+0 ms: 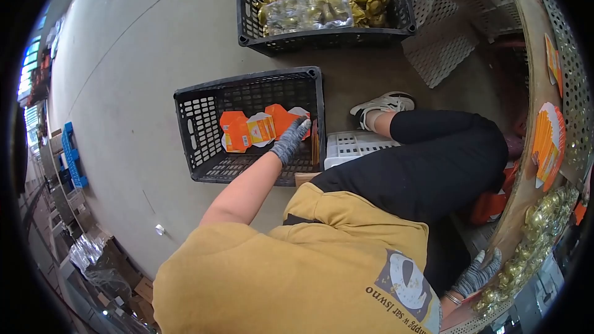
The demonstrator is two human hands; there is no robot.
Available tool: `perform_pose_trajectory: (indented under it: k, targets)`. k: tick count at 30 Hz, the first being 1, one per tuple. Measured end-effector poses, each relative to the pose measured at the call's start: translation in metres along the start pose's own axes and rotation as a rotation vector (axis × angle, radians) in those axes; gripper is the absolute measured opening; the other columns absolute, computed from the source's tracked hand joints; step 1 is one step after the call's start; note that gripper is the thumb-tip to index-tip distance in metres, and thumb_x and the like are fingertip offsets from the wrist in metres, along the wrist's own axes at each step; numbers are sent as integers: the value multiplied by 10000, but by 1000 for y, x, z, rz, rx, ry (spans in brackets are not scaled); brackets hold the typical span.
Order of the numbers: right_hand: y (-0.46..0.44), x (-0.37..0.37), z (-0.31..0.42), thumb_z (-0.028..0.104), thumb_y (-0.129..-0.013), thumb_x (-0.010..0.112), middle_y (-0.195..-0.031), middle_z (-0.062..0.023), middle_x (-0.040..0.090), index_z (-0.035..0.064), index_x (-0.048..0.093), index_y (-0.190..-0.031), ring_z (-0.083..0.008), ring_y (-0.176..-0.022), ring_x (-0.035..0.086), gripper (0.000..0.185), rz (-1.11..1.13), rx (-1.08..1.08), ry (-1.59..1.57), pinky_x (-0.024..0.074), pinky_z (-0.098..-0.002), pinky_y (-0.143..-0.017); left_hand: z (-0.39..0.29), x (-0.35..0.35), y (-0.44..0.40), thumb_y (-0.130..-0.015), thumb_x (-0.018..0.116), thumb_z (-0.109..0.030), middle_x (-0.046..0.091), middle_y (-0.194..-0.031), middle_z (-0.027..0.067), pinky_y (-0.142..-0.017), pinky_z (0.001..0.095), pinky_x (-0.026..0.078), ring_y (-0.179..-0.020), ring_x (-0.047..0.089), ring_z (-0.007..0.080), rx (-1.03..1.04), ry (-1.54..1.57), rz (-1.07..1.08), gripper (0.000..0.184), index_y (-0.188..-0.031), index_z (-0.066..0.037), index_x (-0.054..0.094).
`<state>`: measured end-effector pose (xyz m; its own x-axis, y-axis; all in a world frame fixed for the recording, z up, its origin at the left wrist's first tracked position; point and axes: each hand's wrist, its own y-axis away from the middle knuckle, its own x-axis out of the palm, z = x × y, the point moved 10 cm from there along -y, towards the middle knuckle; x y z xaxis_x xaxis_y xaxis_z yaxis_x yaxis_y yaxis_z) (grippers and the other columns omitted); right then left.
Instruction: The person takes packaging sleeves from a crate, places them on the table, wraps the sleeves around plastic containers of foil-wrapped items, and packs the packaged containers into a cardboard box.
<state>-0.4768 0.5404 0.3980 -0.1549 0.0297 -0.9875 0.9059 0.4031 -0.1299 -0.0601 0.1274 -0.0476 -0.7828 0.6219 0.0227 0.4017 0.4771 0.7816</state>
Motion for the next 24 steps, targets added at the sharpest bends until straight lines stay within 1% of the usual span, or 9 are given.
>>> perform_pose_trajectory:
  k: [1,3,5,9,11,14,18,22,24]
  targets:
    - [-1,-3,0,248,-890,605,-1236,-161,538,10,506,-1234,-298,-1144,507,431,-2,12,35,398,-357,-977,-12,-31,1,-794,671,-446,433,-1354,186,-1026,351,354,-1184,496,330,25,-393,-200,780,-1395,-88,325]
    - [0,-8,-4,266,-900,583,-1244,-139,539,20,507,-1241,-285,-1164,494,427,-25,44,-46,370,-352,-997,7,-82,-13,-733,725,-405,338,-1425,183,-1059,369,340,-1316,338,316,25,-824,-342,777,-1354,-73,398]
    - [1,-9,-5,252,-904,577,-1250,-134,536,26,504,-1249,-282,-1171,490,419,-50,-32,15,362,-350,-1004,1,-127,-2,-664,781,-356,237,-1492,118,-1074,411,327,-1342,298,315,-124,-1061,-426,911,-1406,-117,310]
    - [10,-6,10,213,-897,587,-1226,-124,541,23,506,-1236,-275,-1149,493,397,-28,-108,-55,359,-356,-1009,8,-175,4,-633,808,-335,171,-1526,27,-1076,489,301,-1376,237,300,-278,-1295,-328,1032,-1449,-180,194]
    - [14,-2,15,184,-888,600,-1213,-123,541,18,505,-1231,-271,-1137,495,393,-2,-96,-106,365,-354,-1006,17,-181,-1,-612,817,-315,272,-1479,55,-1053,480,326,-1341,302,301,-237,-1329,-334,996,-1422,-170,256]
    - [15,2,16,160,-900,581,-1218,-145,541,-10,505,-1218,-287,-1148,500,368,40,-19,-54,385,-368,-1001,18,-172,-2,-816,591,-197,452,-1291,104,-983,452,358,-1233,425,272,-205,-1460,-342,494,-1283,-149,434]
    - [14,1,23,147,-896,583,-1213,-141,544,-5,506,-1220,-282,-1146,502,366,49,-5,-28,385,-363,-1003,44,-172,-3,-844,562,-191,468,-1275,106,-970,457,367,-1196,460,275,-256,-1452,-392,372,-1208,-154,493]
    - [11,-2,22,126,-889,584,-1212,-133,547,4,517,-1209,-273,-1144,503,349,31,-67,-54,378,-358,-1007,16,-173,6,-837,583,-201,493,-1283,110,-993,456,357,-1222,463,297,-69,-1546,-474,364,-1194,-152,529]
    - [10,-6,23,118,-886,584,-1209,-128,548,8,523,-1204,-270,-1142,504,341,21,-67,-68,374,-357,-1008,30,-154,2,-768,657,-206,549,-1244,134,-976,457,383,-1185,518,274,-117,-1563,-8,466,-1212,-150,530]
